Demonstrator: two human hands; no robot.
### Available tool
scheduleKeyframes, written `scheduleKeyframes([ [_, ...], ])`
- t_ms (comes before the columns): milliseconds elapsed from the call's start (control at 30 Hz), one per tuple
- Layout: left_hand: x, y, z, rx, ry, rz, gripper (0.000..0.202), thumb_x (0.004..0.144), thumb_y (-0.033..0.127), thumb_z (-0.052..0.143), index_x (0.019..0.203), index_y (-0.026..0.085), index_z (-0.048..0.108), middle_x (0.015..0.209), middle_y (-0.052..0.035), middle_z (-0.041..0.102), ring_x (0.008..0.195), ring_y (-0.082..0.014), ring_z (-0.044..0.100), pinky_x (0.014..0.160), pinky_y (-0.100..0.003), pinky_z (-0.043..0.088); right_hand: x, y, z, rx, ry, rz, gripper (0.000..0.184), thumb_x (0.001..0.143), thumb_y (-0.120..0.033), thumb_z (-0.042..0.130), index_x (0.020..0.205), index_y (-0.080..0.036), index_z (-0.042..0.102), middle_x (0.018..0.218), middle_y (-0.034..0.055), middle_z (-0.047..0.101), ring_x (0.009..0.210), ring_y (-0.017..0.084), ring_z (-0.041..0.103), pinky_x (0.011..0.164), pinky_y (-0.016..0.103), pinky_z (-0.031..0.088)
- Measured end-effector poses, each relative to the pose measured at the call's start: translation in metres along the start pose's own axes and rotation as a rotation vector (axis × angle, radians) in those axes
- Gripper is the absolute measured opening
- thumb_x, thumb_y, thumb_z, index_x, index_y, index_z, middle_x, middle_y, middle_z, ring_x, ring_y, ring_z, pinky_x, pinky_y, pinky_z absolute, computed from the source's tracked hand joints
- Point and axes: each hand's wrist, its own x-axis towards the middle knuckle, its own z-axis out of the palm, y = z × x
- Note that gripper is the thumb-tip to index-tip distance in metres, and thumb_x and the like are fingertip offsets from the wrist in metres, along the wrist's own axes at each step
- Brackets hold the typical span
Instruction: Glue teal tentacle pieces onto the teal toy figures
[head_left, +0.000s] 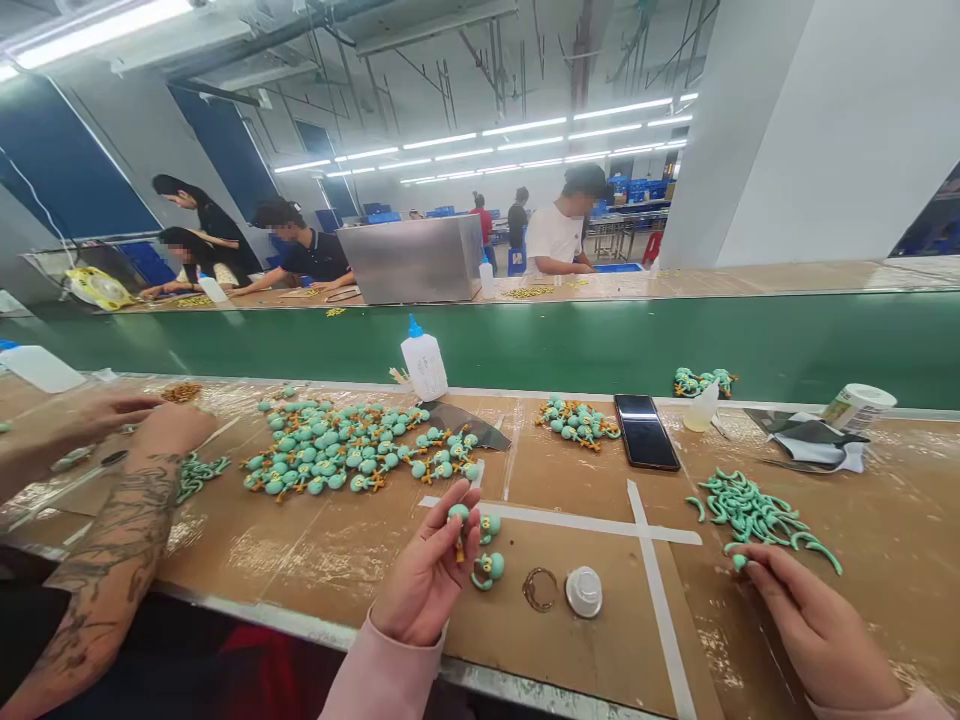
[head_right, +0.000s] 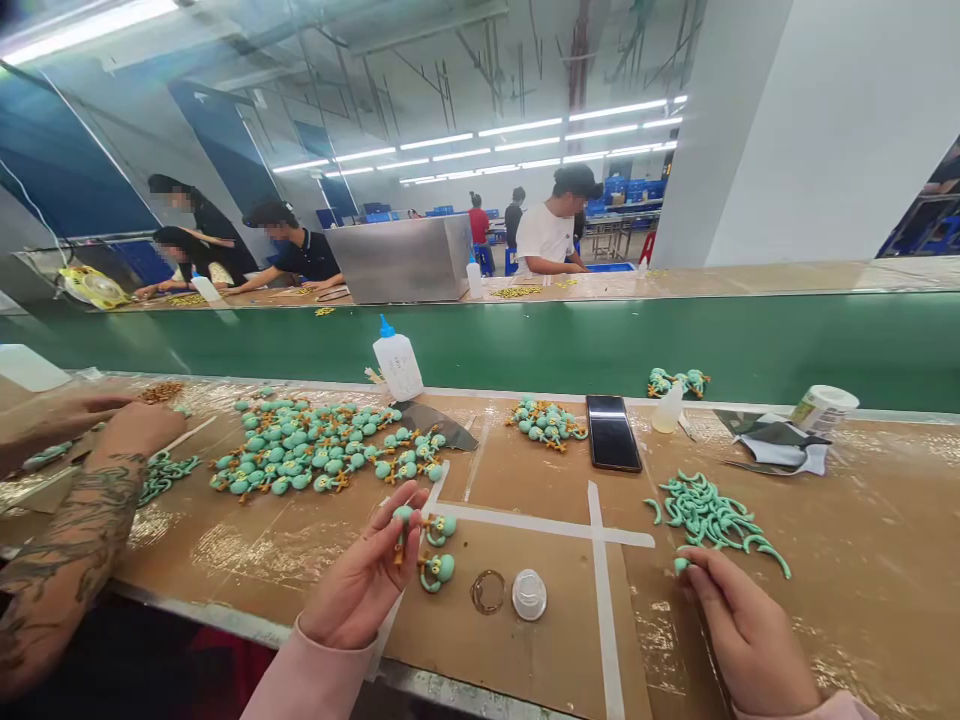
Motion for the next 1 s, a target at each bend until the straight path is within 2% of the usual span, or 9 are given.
scheduleKeyframes([
  [100,-0.011,-0.003,0.009,0.106,-0.028,0.041,0.033,0.076,0.009,0.073,0.104,0.027,0.072,0.125,-0.0019,0.068,0.087,-0.0109,0.071,0.069,-0.014,0.057,-0.005,-0.027,0.009,0.051,0.042,-0.042,0.033,0.081,-0.052,0.058,0.086,-0.022,0.069,0.095,0.0070,0.069,0.093,0.025,0.064,0.080,0.031,0.052],
  [167,-0.017,-0.006,0.013,0.185,-0.072,0.110,0.032,0.071,0.020,0.080,0.102,0.025,0.073,0.125,-0.0053,0.067,0.072,-0.0074,0.069,0.057,-0.011,0.052,-0.010,-0.048,0.016,0.152,0.063,0.035,0.036,0.079,-0.056,0.059,0.087,-0.022,0.069,0.093,0.0058,0.069,0.092,0.025,0.063,0.080,0.028,0.051],
  [233,-0.021,-0.008,0.016,0.225,-0.117,0.167,0.032,0.068,0.031,0.082,0.098,0.022,0.073,0.120,-0.0090,0.070,0.054,-0.0012,0.058,0.047,-0.009,0.044,-0.016,-0.066,0.022,0.280,0.029,0.136,0.040,0.076,-0.060,0.063,0.086,-0.022,0.069,0.087,0.0042,0.069,0.086,0.023,0.063,0.075,0.026,0.051],
  [333,-0.023,-0.012,0.019,0.213,-0.154,0.189,0.035,0.066,0.037,0.083,0.094,0.020,0.074,0.111,-0.0107,0.072,0.046,0.0022,0.046,0.041,-0.009,0.037,-0.019,-0.081,0.029,0.465,-0.078,0.258,0.041,0.072,-0.060,0.068,0.083,-0.020,0.069,0.075,0.0020,0.064,0.070,0.018,0.059,0.062,0.023,0.049],
  [467,-0.023,-0.012,0.021,0.163,-0.074,0.156,0.034,0.066,0.034,0.084,0.095,0.020,0.075,0.111,-0.0106,0.071,0.057,-0.0020,0.053,0.044,-0.009,0.039,-0.019,-0.088,0.038,0.658,-0.169,0.390,0.041,0.070,-0.058,0.073,0.083,-0.019,0.067,0.060,-0.0020,0.054,0.050,0.011,0.047,0.048,0.022,0.041],
  [600,-0.028,-0.009,0.018,0.173,-0.017,0.096,0.036,0.067,0.023,0.083,0.102,0.023,0.074,0.122,-0.0084,0.068,0.089,-0.0148,0.067,0.067,-0.016,0.055,-0.019,-0.092,0.046,0.784,-0.148,0.483,0.042,0.065,-0.057,0.078,0.081,-0.020,0.065,0.064,0.0010,0.062,0.061,0.016,0.058,0.059,0.025,0.048],
  [700,-0.034,-0.006,0.014,0.219,-0.041,0.113,0.037,0.070,0.020,0.080,0.105,0.024,0.072,0.124,-0.0075,0.067,0.096,-0.0181,0.068,0.078,-0.023,0.056,-0.019,-0.094,0.048,0.737,-0.141,0.448,0.043,0.065,-0.059,0.078,0.080,-0.020,0.068,0.062,-0.0001,0.061,0.058,0.014,0.057,0.058,0.024,0.048],
  [900,-0.039,-0.008,0.012,0.225,-0.064,0.153,0.031,0.067,0.019,0.082,0.096,0.025,0.072,0.117,-0.0054,0.070,0.086,-0.0163,0.070,0.074,-0.022,0.055,-0.012,-0.099,0.045,0.518,-0.092,0.237,0.041,0.065,-0.061,0.075,0.075,-0.021,0.072,0.083,0.0052,0.070,0.079,0.022,0.064,0.069,0.024,0.053],
  [1000,-0.037,-0.012,0.010,0.211,-0.091,0.156,0.035,0.064,0.022,0.083,0.098,0.025,0.072,0.111,-0.0048,0.070,0.082,-0.0154,0.069,0.072,-0.021,0.054,-0.007,-0.101,0.045,0.489,-0.135,0.189,0.041,0.070,-0.060,0.071,0.079,-0.020,0.073,0.083,0.0067,0.070,0.077,0.023,0.063,0.069,0.027,0.054],
])
